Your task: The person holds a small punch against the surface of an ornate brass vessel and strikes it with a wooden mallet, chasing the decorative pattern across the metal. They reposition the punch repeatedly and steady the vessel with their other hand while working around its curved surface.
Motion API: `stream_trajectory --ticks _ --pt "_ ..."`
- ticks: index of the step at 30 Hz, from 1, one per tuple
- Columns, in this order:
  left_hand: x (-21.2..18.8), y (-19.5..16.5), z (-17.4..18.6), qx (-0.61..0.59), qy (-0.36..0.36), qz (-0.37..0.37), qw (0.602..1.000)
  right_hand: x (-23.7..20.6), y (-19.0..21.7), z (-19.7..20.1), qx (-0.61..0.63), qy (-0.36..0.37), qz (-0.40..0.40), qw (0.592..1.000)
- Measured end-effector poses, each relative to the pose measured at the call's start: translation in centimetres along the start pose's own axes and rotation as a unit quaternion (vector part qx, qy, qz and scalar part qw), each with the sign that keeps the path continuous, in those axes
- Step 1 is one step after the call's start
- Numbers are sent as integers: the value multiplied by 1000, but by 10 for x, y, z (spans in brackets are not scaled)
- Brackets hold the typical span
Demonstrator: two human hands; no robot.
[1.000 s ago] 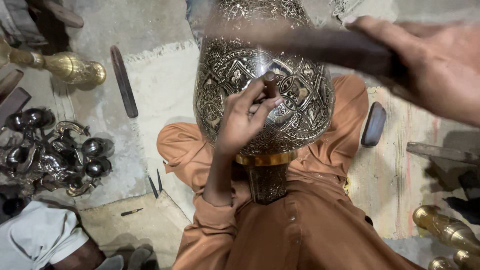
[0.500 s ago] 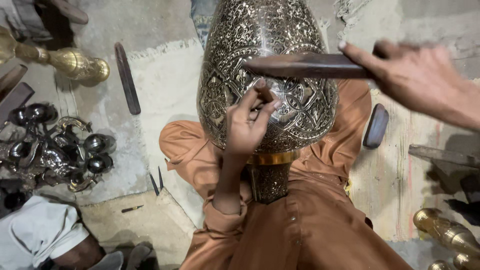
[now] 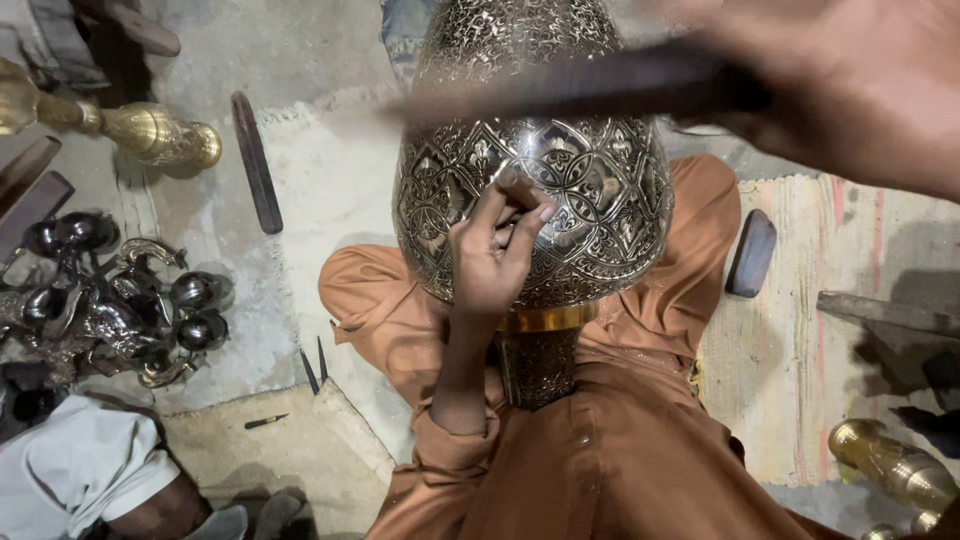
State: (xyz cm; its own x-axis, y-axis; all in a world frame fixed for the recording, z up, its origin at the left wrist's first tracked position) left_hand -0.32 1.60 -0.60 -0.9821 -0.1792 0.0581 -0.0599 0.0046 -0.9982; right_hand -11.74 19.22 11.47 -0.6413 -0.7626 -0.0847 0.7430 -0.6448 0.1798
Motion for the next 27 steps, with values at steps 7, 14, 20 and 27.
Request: stream_trajectory --ticks 7,14,20,27 --pt "-2 1 0 -29 -2 -14 999 1 -11 -4 24 63 -101 993" --pt "-2 -9 3 30 -23 -22 999 -2 10 15 -193 25 -13 981" --pt "-4 -18 3 25 -24 -39 999 6 20 15 -213 44 10 976" --pt "-8 -14 4 18 -37 -39 998 8 10 -4 -337 96 22 936"
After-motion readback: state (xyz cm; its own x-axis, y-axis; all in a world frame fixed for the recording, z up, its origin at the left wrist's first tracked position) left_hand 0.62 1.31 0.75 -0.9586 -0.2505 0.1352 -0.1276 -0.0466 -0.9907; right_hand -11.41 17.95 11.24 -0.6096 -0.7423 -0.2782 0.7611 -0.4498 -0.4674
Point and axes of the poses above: each hand's wrist, its own x-axis towards the middle knuckle, its own z-axis out of the back of the hand, y = z × x, the point moved 10 cm from there along x, towards the middle knuckle, and after that the axes turned 2 degrees about -z, right-handed, at the moved point
